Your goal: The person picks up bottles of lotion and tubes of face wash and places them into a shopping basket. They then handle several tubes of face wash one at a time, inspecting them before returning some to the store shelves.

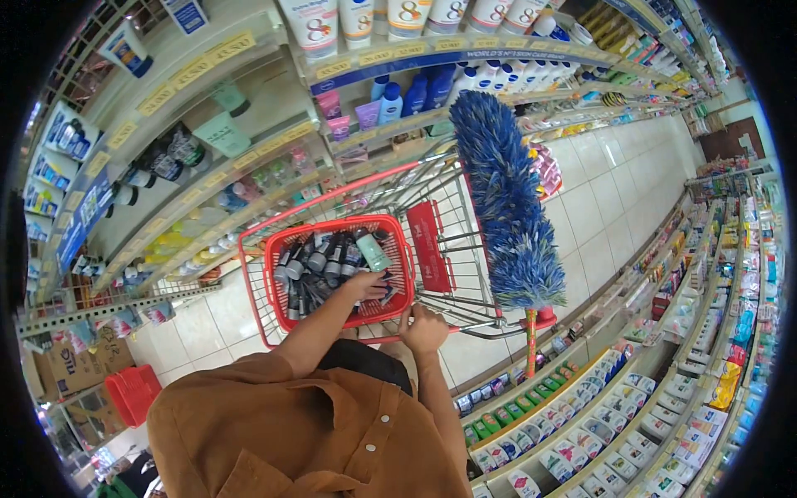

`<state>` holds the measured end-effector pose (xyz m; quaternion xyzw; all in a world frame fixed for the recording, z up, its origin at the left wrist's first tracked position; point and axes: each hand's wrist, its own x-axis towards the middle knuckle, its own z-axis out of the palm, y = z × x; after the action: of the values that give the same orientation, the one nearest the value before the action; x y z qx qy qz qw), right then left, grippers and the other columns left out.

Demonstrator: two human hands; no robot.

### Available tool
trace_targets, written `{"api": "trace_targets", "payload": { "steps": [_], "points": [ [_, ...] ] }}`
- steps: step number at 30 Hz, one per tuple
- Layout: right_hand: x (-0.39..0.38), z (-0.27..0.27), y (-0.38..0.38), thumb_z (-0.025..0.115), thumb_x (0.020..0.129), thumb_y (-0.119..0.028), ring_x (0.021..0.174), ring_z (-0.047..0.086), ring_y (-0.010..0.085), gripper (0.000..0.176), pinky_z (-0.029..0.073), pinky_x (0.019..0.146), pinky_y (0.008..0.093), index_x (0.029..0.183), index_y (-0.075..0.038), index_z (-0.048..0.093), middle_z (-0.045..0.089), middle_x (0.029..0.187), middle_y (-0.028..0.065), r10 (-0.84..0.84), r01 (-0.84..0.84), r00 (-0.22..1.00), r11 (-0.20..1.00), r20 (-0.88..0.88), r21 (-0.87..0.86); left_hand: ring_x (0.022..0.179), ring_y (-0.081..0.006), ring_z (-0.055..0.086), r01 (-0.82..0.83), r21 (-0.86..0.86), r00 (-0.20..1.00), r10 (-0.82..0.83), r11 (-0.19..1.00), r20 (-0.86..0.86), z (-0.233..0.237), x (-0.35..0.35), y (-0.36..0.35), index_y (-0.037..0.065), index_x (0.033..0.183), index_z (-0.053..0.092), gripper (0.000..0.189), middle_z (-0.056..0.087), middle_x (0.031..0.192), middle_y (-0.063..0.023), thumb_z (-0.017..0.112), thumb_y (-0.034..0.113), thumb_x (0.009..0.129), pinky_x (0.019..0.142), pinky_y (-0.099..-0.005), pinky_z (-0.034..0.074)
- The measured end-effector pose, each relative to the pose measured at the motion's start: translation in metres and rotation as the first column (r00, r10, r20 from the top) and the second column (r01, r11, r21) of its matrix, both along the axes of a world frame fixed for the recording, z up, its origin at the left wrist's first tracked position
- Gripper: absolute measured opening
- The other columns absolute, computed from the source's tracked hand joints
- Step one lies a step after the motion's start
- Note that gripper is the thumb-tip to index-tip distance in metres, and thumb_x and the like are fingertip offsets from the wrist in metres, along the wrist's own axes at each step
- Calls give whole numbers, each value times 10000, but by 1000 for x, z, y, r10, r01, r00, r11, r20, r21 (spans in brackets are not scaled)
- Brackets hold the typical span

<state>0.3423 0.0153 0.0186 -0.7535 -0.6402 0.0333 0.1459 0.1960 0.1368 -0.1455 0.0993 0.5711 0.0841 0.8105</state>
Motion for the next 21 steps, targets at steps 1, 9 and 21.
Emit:
{"api": "trace_targets", "payload": {
  "steps": [1, 9, 21],
  "points": [
    [-1, 4, 0, 647, 803, -229, 525, 620, 309, 175, 495, 534, 427, 673, -117, 614, 654, 627, 103, 3, -3, 1000, 1000, 10, 10, 1189, -348, 575, -127, -38, 991, 128, 991, 34, -26, 7, -5, 80, 1299, 539, 458, 560, 1324, -191, 691, 312, 934, 966, -461, 532],
    [3, 12, 5, 662, 773, -197, 500, 590, 306, 167, 471, 501, 411, 643, -115, 596, 617, 587, 92, 87, -84, 995, 995, -56, 51, 1075, -265, 646, -691, -236, 720, 681, 683, -138, -59, 46, 10, 117, 1217, 578, 315, 638, 1209, -48, 678, 252, 950, 833, -375, 581],
    [16, 10, 10, 649, 789, -232, 530, 635, 285, 160, 515, 568, 409, 676, -124, 615, 640, 603, 81, 118, -119, 992, 993, -54, -11, 554, -189, 606, -561, 204, 723, 595, 802, -351, -32, 13, 29, 44, 1011, 664, 310, 660, 784, -87, 806, 256, 835, 414, -346, 391]
  ]
}}
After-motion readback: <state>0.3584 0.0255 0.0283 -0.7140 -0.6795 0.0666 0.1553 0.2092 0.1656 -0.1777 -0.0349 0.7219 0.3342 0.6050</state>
